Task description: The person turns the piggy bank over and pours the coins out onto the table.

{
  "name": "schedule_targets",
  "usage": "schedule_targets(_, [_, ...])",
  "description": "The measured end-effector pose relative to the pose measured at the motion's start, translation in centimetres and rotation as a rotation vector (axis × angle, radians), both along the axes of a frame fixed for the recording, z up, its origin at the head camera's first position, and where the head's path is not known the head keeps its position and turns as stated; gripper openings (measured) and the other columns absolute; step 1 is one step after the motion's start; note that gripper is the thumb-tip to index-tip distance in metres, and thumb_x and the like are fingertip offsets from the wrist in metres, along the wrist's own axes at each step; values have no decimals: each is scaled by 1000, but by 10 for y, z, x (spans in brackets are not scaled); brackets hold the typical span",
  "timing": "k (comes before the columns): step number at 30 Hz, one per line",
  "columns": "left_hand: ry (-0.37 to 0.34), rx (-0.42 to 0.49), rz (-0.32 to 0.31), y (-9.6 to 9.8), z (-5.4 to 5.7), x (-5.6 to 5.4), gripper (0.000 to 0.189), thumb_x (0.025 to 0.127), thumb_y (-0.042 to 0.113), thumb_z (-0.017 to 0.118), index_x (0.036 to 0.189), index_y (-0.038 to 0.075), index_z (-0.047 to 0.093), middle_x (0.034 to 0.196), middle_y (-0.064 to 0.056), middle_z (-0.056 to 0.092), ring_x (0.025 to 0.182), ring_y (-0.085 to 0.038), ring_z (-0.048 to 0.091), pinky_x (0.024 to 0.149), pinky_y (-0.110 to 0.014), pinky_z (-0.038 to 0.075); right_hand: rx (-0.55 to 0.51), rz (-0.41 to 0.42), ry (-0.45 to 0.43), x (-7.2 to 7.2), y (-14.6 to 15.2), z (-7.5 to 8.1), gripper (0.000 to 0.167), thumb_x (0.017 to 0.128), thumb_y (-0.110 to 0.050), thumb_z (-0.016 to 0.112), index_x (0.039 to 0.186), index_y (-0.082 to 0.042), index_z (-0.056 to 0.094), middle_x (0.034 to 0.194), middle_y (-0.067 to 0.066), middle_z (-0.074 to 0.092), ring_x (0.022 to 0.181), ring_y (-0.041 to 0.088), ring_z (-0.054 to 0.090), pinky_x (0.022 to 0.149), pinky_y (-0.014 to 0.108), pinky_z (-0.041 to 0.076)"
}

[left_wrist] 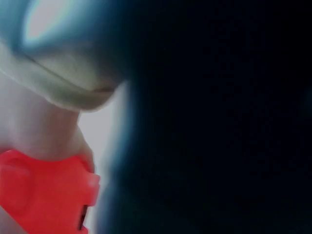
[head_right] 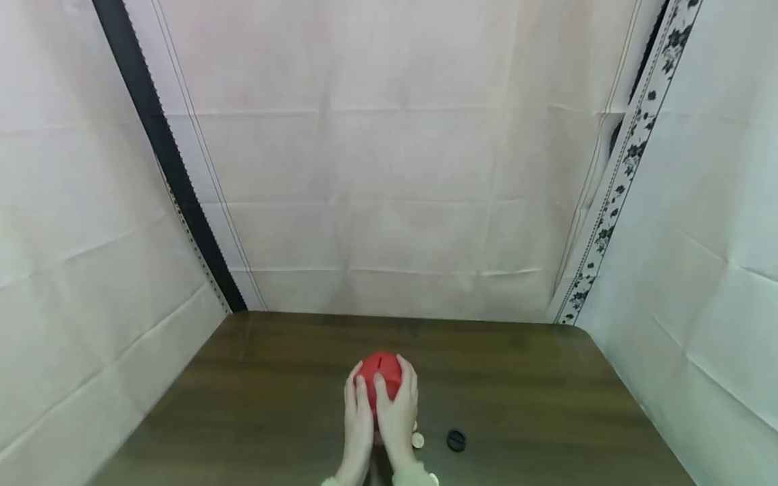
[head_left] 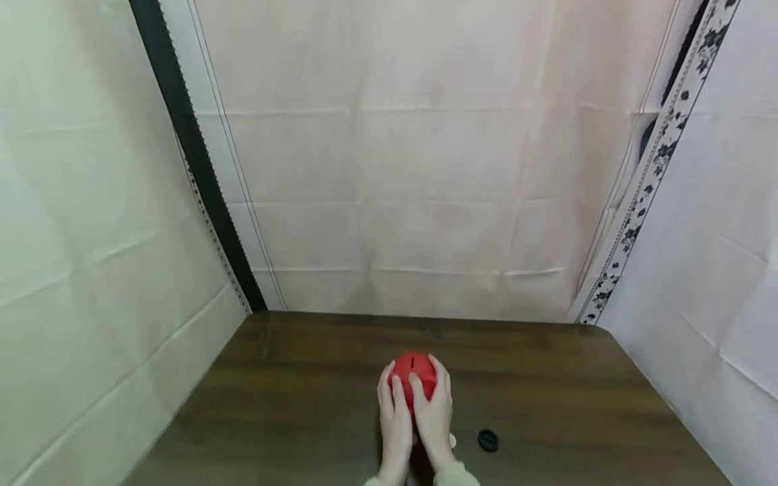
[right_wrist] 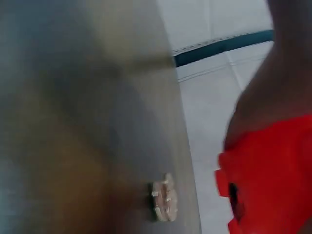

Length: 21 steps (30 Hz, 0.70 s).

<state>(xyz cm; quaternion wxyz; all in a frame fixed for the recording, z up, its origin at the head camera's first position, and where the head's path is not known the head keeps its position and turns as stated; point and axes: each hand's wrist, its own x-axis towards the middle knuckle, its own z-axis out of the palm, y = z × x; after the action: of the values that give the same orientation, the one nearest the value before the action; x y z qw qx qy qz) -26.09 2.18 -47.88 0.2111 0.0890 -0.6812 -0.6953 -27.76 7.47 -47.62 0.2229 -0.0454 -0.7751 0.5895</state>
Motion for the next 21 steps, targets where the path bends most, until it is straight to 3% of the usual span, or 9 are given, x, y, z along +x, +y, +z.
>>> schedule_targets(4, [27,47,-21,-2,-2,-3,46,102,40,43,141,16,45,146,-12,41,124,-37,49,95,-57,49,4,36,10,-4,-1,-2,48,94,-25,60,139,-12,47,138,16,50,114,38,57,90,59,51])
schedule_targets(8, [36,67,-5,-1,0,-4,43,102,36,45,140,15,46,146,-13,42,124,-37,49,97,-58,47,-9,29,-3,-6,-2,-2,49,94,-23,60,139,-11,46,139,16,50,115,39,56,92,60,50])
schedule_targets(11, [73,80,-24,-2,9,-4,42,103,35,44,141,17,45,147,-10,42,125,-34,48,98,-55,48,-26,29,64,-4,-3,7,49,94,-20,61,140,-11,46,140,14,49,116,36,55,92,59,50])
schedule_targets(14, [212,69,-81,-5,30,4,40,104,30,42,143,21,42,151,-5,37,130,-27,43,98,-45,51,-47,25,243,7,-3,28,52,92,-15,62,141,-13,45,144,8,47,119,25,53,91,46,54])
schedule_targets(17, [458,-13,-134,-8,53,22,41,104,20,38,145,18,39,154,-8,30,133,-20,38,95,-36,53,-93,50,550,24,-5,53,57,87,-6,60,142,-7,43,146,10,44,122,17,50,89,28,55])
schedule_targets(19, [628,-83,-133,-12,58,32,43,101,12,36,144,9,37,154,-18,26,134,-21,37,92,-34,55,-110,80,752,32,-7,62,60,81,-1,59,139,2,43,145,18,43,124,21,49,88,21,54])
schedule_targets(20, [675,-109,-115,-13,57,35,43,100,11,35,143,5,37,152,-22,26,134,-22,37,91,-34,55,-104,86,819,33,-9,62,60,78,0,59,136,7,43,143,24,43,124,27,49,88,22,55])
schedule_targets(21, [672,-109,-100,-15,54,35,42,101,12,33,142,4,37,151,-25,27,133,-20,38,91,-33,55,-93,76,824,32,-12,59,59,78,-2,59,135,8,44,142,26,43,123,30,50,87,24,55])
